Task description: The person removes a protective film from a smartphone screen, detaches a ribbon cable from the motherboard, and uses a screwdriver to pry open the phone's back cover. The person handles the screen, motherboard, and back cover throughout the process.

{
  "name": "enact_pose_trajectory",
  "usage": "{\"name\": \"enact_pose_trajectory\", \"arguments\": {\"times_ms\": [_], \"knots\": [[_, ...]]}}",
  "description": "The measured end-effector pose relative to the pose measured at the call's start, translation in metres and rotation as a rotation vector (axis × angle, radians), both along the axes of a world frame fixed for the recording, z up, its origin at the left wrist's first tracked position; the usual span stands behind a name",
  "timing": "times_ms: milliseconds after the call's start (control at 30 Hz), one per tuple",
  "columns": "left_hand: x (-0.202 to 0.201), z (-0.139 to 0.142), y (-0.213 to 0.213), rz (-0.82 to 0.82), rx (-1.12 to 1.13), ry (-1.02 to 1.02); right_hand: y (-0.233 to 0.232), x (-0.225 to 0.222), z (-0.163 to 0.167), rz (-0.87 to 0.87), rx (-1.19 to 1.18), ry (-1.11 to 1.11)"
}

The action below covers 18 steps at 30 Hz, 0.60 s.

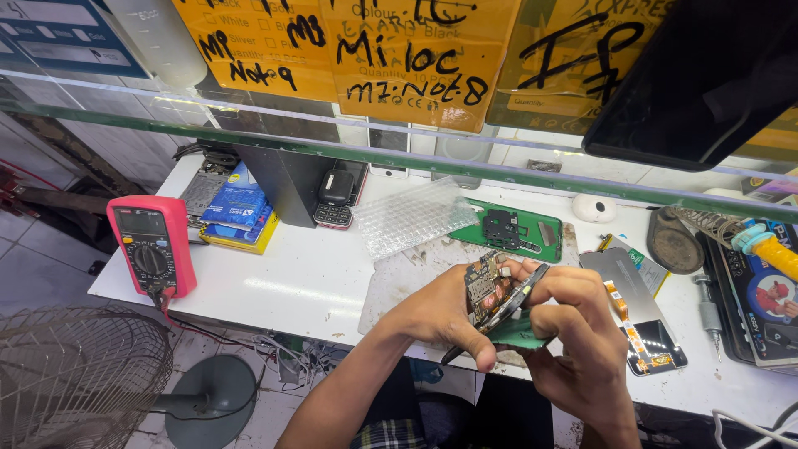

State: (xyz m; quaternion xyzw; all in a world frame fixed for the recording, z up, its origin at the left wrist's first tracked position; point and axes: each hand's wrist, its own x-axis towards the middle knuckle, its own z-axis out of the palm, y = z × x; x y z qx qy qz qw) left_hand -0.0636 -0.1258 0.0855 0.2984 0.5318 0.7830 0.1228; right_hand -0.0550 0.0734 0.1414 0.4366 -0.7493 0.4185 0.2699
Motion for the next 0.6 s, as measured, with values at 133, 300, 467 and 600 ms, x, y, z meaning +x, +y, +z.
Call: {"name": "enact_pose_trajectory", "arguments": {"times_ms": [133,300,467,600], "knots": [[0.001,0.005,0.001,0.008,0.014,0.011,0.004,-0.002,0.0,0.082,-0.001,-0.008],[0.01,0.011,0.001,0.043,-0.041,-0.014,0.011,0.006,-0.003,0.051,-0.018,-0.042],[0.02,0.011,0.002,0.033,-0.076,-0.063,0.012,0.023,-0.004,0.098,-0.118,-0.112],[0.024,0.015,0.002,0.126,-0.056,-0.01,-0.001,0.034,-0.032,0.214,-0.581,-0.394]]}}
